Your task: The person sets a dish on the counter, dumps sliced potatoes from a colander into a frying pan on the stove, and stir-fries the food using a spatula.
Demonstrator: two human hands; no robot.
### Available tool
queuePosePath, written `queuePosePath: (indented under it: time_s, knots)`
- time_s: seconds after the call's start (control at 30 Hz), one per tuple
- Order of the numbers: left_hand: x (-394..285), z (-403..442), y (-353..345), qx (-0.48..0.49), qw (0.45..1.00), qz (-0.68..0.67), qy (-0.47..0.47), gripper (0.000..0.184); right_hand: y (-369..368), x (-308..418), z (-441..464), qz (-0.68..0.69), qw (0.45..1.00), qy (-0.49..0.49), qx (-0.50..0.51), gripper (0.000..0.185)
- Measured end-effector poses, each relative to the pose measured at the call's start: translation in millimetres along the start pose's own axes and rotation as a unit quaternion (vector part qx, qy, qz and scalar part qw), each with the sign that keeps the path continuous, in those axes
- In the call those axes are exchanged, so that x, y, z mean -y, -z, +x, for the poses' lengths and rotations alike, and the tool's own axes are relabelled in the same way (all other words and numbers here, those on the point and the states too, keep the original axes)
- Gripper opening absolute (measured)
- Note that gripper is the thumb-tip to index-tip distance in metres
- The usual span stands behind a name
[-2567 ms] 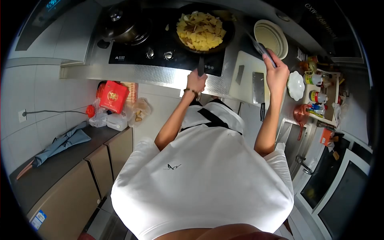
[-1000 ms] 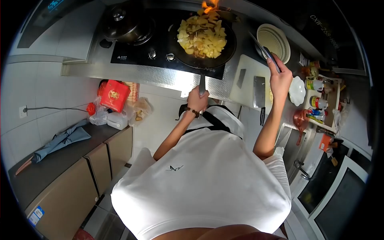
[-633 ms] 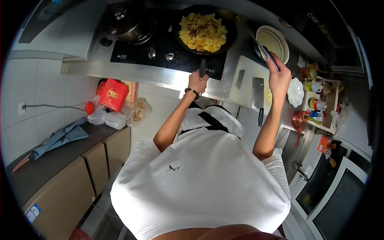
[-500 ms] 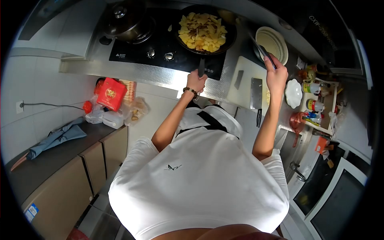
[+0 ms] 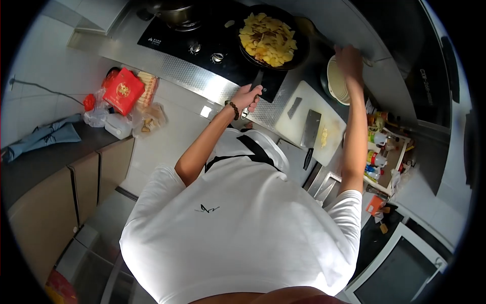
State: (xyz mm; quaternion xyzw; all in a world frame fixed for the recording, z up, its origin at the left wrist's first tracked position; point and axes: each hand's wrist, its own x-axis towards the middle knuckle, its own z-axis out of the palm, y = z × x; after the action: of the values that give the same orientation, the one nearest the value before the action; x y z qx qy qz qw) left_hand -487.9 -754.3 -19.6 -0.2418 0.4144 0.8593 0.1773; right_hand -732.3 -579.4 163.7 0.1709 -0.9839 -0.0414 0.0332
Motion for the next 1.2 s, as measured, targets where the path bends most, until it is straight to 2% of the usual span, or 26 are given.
queuePosePath:
  time_s: [0.07,0.13,0.17,0.2,0.23,0.33,0.37,0.4,0.43,0.47,0.53,0.67,0.73,0.77,0.83,0.87,0.93,0.97,1.0,1.07,1.13,1.17,1.2]
  knots:
    - [-0.7,-3.0,-0.4,0.002,1.0,-0.001,-0.002,0.028,1.1,5.7,19.8,-0.012,1.0,-0.016,-0.003,0.037]
    - [2.9,0.5,0.0,-0.002,1.0,0.002,-0.007,0.028,9.7,14.4,36.3,-0.035,0.997,0.046,-0.041,0.036]
    - [5.3,1.5,-0.2,-0.011,1.0,0.02,-0.02,0.029,12.0,19.9,43.0,-0.065,0.995,0.048,-0.054,0.028]
    - [6.7,2.1,-0.2,-0.02,0.999,0.038,-0.032,0.029,13.4,23.0,61.4,-0.065,0.995,0.053,-0.054,0.028]
    - [7.1,2.0,-0.1,-0.022,0.998,0.043,-0.042,0.03,19.5,30.6,85.9,-0.149,0.98,0.081,0.104,0.025]
    - [8.1,3.2,1.7,-0.024,0.997,0.059,-0.051,0.031,48.5,22.9,82.1,-0.051,0.937,0.339,0.061,0.02]
    - [8.8,4.2,2.6,-0.024,0.997,0.058,-0.052,0.031,64.7,45.3,96.6,-0.048,0.961,0.09,0.259,0.019]
    - [10.7,6.5,5.1,-0.021,0.996,0.062,-0.058,0.031,69.5,60.7,114.6,-0.041,0.886,-0.169,0.43,0.019]
    - [12.0,7.3,6.9,-0.019,0.996,0.066,-0.063,0.031,52.0,38.5,137.7,0.022,0.87,-0.2,0.45,0.019]
    - [10.0,4.9,5.5,-0.02,0.996,0.064,-0.064,0.031,38.1,20.0,151.5,0.02,0.871,-0.197,0.45,0.019]
    - [2.8,-1.1,0.3,-0.047,0.989,0.126,-0.068,0.033,15.0,-9.2,173.7,0.142,0.833,-0.261,0.466,0.023]
    - [4.3,3.0,3.5,-0.04,0.988,0.131,-0.066,0.033,-16.6,-61.8,170.8,0.214,0.813,-0.205,0.502,0.029]
    - [3.7,5.7,7.9,-0.025,0.99,0.131,-0.05,0.032,-44.6,-93.2,168.5,0.352,0.733,-0.293,0.503,0.033]
    - [2.2,4.4,8.1,-0.026,0.99,0.128,-0.051,0.032,-51.4,-105.3,165.8,0.349,0.734,-0.291,0.504,0.033]
    - [-2.7,1.4,10.6,-0.033,0.985,0.162,-0.056,0.031,-55.3,-117.9,155.4,0.394,0.695,-0.206,0.565,0.034]
    - [-2.1,0.5,14.1,-0.034,0.985,0.161,-0.056,0.031,-52.1,-119.1,150.2,0.393,0.695,-0.205,0.566,0.034]
    - [-3.1,7.2,23.6,-0.009,0.987,0.156,-0.043,0.035,-25.5,-95.2,144.7,0.308,0.782,-0.248,0.481,0.032]
    - [-4.0,8.4,25.1,-0.012,0.987,0.152,-0.044,0.035,-12.4,-80.2,142.7,0.304,0.784,-0.245,0.483,0.032]
    - [-3.9,8.9,25.9,-0.005,0.989,0.144,-0.038,0.036,0.7,-65.3,139.4,0.257,0.843,-0.2,0.429,0.031]
    - [1.5,7.0,22.1,0.001,0.99,0.138,-0.028,0.037,25.4,-28.7,131.8,0.209,0.891,-0.153,0.374,0.03]
    - [3.0,5.2,14.8,-0.05,0.983,0.172,-0.042,0.033,42.6,12.4,133.3,0.037,0.942,-0.01,0.332,0.03]
    - [3.4,3.3,14.8,-0.051,0.983,0.175,-0.04,0.033,34.0,23.5,143.9,-0.08,0.929,0.067,0.356,0.028]
    - [2.8,1.6,14.3,-0.046,0.984,0.166,-0.038,0.033,16.0,24.8,165.1,-0.138,0.915,0.102,0.366,0.027]
